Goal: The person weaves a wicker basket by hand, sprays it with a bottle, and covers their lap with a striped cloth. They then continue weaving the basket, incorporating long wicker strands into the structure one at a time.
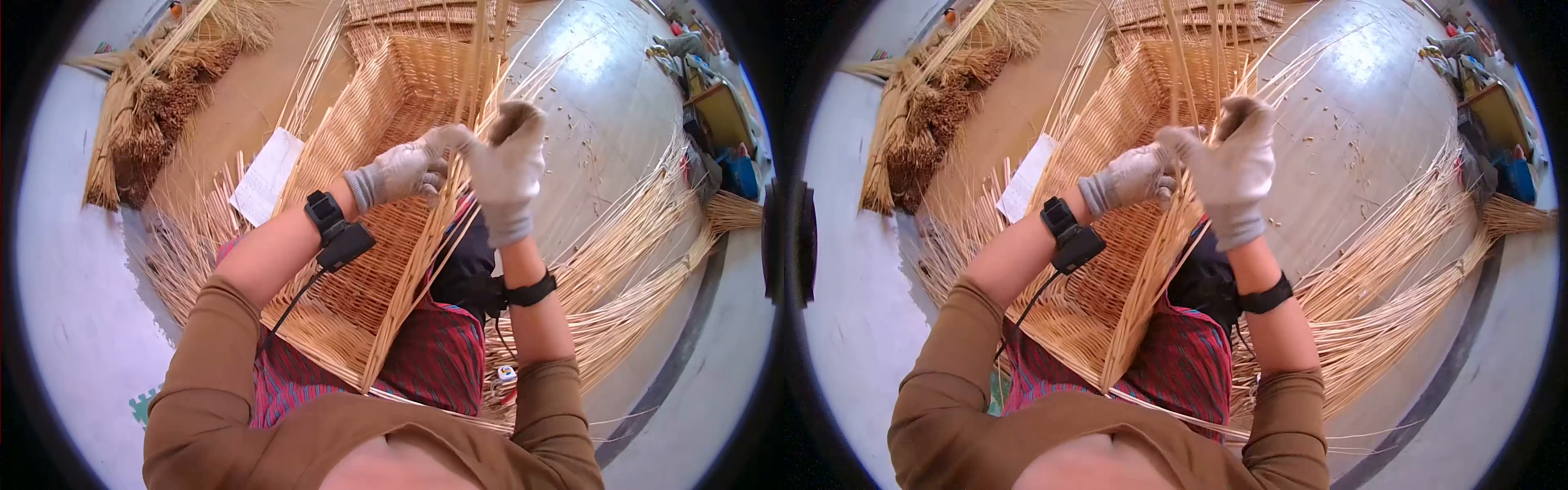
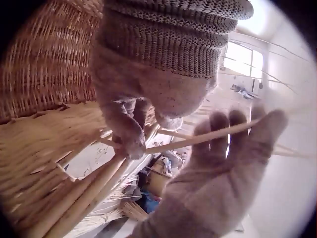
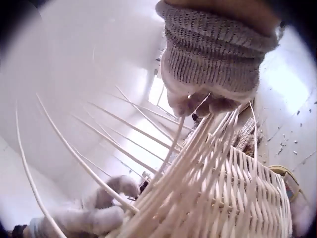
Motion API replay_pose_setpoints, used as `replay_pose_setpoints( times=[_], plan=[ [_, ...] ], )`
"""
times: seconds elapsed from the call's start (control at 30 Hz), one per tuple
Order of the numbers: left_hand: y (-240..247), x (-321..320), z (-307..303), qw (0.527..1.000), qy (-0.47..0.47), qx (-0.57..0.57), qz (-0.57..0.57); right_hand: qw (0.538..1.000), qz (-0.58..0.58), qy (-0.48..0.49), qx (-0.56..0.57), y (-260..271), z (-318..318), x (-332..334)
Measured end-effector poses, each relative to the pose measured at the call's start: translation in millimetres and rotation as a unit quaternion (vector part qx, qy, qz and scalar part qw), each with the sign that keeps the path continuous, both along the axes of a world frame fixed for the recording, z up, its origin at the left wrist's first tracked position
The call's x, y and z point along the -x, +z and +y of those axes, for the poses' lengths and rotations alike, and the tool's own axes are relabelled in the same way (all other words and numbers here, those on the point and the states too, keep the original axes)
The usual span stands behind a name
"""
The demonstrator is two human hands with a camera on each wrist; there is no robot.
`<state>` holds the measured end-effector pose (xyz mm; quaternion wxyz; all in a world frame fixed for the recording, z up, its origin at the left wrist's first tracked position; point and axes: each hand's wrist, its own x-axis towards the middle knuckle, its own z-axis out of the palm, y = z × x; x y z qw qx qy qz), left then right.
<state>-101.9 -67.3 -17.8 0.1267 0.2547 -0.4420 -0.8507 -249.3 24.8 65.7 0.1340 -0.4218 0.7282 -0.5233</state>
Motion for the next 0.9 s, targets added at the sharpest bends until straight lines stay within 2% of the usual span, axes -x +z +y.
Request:
replay_pose_setpoints(
  times=[0.07, 0.1, 0.17, 0.2, 0.23, 0.3, 0.33, 0.4, 0.43, 0.47, 0.53, 0.57, 0.6, 0.63, 0.67, 0.7, 0.77, 0.8, 0.83, 0.87, 0.9],
  plan=[
    [1.7, 3.7, -0.5, 0.991, 0.037, -0.087, -0.095, 0.981, 0.090, 0.005, 0.174, -41.6, -36.6, 19.9],
    [-1.5, 1.7, -6.2, 0.997, -0.016, -0.059, -0.050, 0.980, 0.093, 0.002, 0.177, -48.0, -44.1, 24.1],
    [31.5, 5.8, -9.4, 0.995, -0.009, -0.042, -0.089, 0.970, 0.202, 0.134, -0.029, -43.7, -56.0, 29.5],
    [43.7, 7.3, -10.4, 0.991, 0.002, -0.033, -0.130, 0.969, 0.205, 0.134, -0.026, -36.1, -54.7, 35.6],
    [45.5, 9.6, -18.0, 0.991, 0.005, -0.031, -0.129, 0.957, 0.190, 0.197, -0.093, -12.2, -46.6, 39.3],
    [48.7, 19.2, -39.6, 0.976, -0.046, 0.162, -0.139, 0.914, 0.171, 0.301, -0.212, 17.1, -44.6, 54.3],
    [49.8, 23.7, -44.2, 0.976, -0.048, 0.165, -0.136, 0.915, 0.173, 0.297, -0.210, 24.4, -55.9, 67.8],
    [51.7, 31.8, -52.6, 0.957, -0.123, 0.197, -0.172, 0.792, 0.229, 0.487, -0.289, 33.9, -99.9, 104.1],
    [52.0, 31.9, -53.5, 0.965, -0.122, 0.165, -0.161, 0.810, 0.316, 0.492, -0.042, 27.9, -129.9, 136.6],
    [49.8, 37.9, -54.5, 0.965, -0.130, 0.162, -0.161, 0.772, 0.385, 0.463, 0.205, 19.5, -148.5, 162.6],
    [43.1, 45.0, -57.4, 0.958, -0.067, 0.225, -0.164, 0.850, 0.387, 0.270, 0.234, 31.8, -145.5, 173.3],
    [45.2, 46.6, -57.8, 0.964, -0.040, 0.209, -0.160, 0.872, 0.138, 0.367, 0.292, 37.7, -131.7, 160.7],
    [43.2, 48.2, -60.1, 0.964, -0.037, 0.209, -0.161, 0.871, 0.137, 0.370, 0.293, -12.4, -126.8, 188.7],
    [38.4, 49.2, -62.7, 0.958, -0.030, 0.244, -0.151, 0.946, -0.009, 0.273, 0.177, -61.4, -135.7, 203.3],
    [33.6, 52.6, -64.0, 0.950, -0.026, 0.277, -0.141, 0.974, -0.155, 0.160, 0.050, -107.6, -160.4, 214.8],
    [30.0, 57.0, -59.2, 0.947, 0.004, 0.278, -0.161, 0.974, -0.154, 0.159, 0.052, -105.3, -154.4, 210.8],
    [18.2, 59.0, -67.1, 0.947, -0.017, 0.295, -0.128, 0.990, -0.002, 0.137, 0.038, -92.8, -133.5, 184.9],
    [11.8, 58.6, -67.0, 0.946, -0.039, 0.307, -0.096, 0.990, -0.006, 0.133, 0.034, -87.0, -133.2, 178.4],
    [19.5, 59.8, -63.6, 0.957, -0.037, 0.264, -0.118, 0.976, 0.153, 0.129, -0.086, -77.1, -135.2, 175.3],
    [21.1, 60.4, -64.6, 0.956, -0.042, 0.268, -0.115, 0.922, 0.310, 0.119, -0.199, -61.4, -139.2, 172.4],
    [24.1, 60.5, -66.6, 0.956, -0.056, 0.258, -0.129, 0.850, 0.388, 0.150, -0.323, -46.8, -139.6, 167.8]
  ],
)
